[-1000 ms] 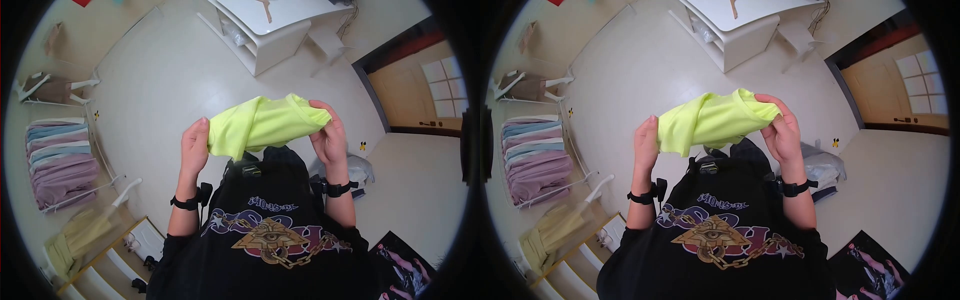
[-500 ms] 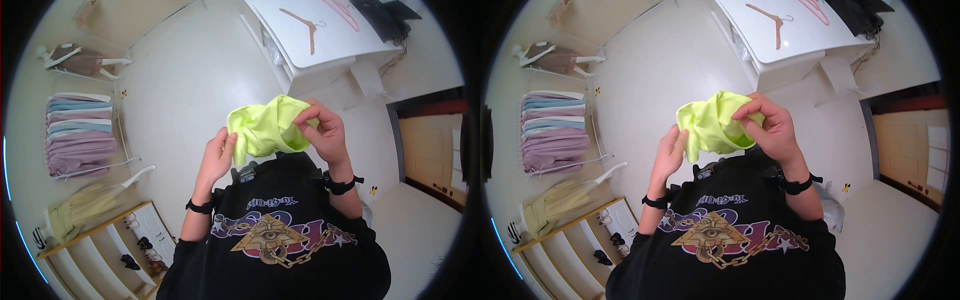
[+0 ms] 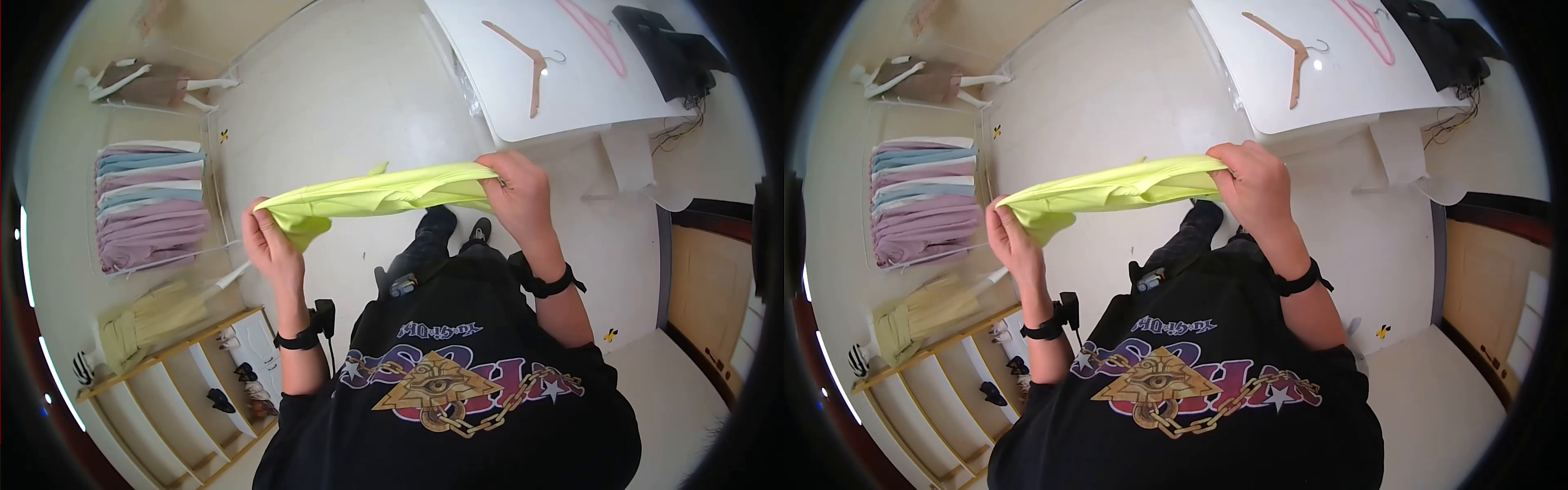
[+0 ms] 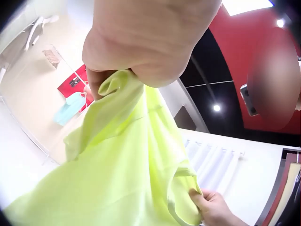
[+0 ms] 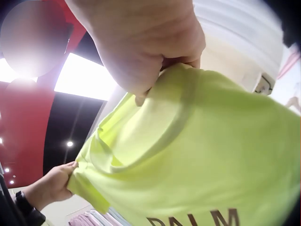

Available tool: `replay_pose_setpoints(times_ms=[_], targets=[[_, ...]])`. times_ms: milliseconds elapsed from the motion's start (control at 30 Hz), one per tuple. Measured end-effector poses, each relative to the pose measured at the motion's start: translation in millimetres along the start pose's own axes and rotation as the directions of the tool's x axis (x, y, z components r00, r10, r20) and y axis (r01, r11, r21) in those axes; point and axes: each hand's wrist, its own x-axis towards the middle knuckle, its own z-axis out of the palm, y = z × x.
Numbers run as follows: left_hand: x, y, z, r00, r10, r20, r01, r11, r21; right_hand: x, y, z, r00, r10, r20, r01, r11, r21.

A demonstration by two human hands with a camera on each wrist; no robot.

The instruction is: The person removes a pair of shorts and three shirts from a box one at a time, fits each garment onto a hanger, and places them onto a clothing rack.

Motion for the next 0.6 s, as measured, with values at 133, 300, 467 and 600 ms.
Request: replay_pose_setpoints(times_ms=[133,300,467,600], targets=[[50.9,9.8,28.2,0.998,0.016,-0.056,-0.029,0.972,-0.233,23.3,29.9,-1.9,0.992,-0.123,-0.004,0.122,0.987,-0.109],[127.9,-18.5,64.3,0.986,0.085,0.144,-0.076,0.995,-0.067,45.5,44.1,10.9,0.997,-0.077,0.017,0.076,0.997,0.015],[192.1,-110.4,114.4,0.704,-0.282,0.652,-0.331,0.683,0.652,103.0,8.1,19.3,0.989,0.047,0.141,-0.076,0.976,0.206],[186.4,-93.5,164.4,0.532,0.19,0.825,-0.462,0.882,0.094,160.3,-22.4,42.0,0.967,-0.069,0.244,0.015,0.977,0.215]])
